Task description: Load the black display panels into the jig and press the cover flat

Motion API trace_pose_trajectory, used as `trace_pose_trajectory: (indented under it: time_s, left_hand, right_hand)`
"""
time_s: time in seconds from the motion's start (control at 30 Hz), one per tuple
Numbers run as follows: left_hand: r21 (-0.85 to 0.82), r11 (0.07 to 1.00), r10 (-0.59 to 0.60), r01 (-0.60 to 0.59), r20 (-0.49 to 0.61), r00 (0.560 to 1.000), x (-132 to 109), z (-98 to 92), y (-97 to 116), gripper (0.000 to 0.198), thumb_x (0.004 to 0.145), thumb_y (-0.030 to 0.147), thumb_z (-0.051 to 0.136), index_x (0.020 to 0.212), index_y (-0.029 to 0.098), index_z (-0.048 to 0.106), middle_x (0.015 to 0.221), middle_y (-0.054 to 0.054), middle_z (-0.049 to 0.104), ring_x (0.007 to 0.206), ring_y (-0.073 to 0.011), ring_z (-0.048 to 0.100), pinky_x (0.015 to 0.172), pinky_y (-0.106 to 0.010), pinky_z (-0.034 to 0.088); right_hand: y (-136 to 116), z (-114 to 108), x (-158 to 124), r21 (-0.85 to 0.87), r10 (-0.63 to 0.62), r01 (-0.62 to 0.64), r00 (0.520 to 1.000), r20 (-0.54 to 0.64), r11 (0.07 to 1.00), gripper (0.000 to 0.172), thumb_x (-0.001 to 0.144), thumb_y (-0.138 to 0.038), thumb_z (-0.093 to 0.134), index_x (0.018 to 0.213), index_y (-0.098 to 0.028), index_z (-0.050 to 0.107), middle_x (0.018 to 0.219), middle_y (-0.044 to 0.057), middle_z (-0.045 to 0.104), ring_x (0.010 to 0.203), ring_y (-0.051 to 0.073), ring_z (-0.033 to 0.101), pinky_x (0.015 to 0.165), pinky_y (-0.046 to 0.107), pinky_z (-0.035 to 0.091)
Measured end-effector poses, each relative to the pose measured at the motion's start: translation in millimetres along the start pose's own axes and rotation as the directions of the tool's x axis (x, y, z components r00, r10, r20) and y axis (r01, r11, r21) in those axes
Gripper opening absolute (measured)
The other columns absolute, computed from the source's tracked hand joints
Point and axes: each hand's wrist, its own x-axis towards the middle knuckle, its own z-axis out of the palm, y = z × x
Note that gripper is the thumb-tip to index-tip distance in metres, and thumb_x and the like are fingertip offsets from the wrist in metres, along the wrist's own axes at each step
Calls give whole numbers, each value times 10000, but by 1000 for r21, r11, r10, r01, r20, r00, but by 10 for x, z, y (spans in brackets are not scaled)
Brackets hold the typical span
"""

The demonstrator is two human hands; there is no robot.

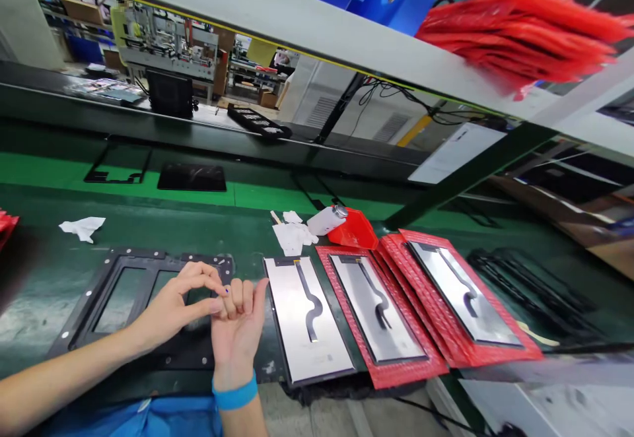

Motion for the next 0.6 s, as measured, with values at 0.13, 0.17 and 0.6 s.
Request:
trace_pose_trajectory:
  time_s: [0.13,0.17,0.6]
  left_hand:
    - [-30,999,-31,31,-10,999,-49,22,-16,143,841,358,701,763,240,723,1026,-43,602,1092,-227,516,1014,-401,347]
    - [-30,999,-28,28,-13,1000,-47,10,-19,160,846,367,693,754,239,716,1031,-45,601,1089,-229,516,1016,-410,347]
    - [574,795,228,-199,22,973,157,-403,48,127,831,349,709,933,277,684,1131,-37,633,1142,-233,505,975,-412,384]
  right_hand:
    - [47,3,-5,-116,-40,39,999,0,992,558,980,-498,503,590,-205,232,559,-86,200,482,94,125,439,208,257]
    - [38,2,-11,-183,-59,58,998,0,981,536,978,-503,502,595,-204,277,574,-84,222,487,93,145,450,212,262]
    - [-312,-114,-31,-859,-335,510,802,494,-45,140,860,-402,690,835,-264,695,933,49,550,870,220,519,754,348,413]
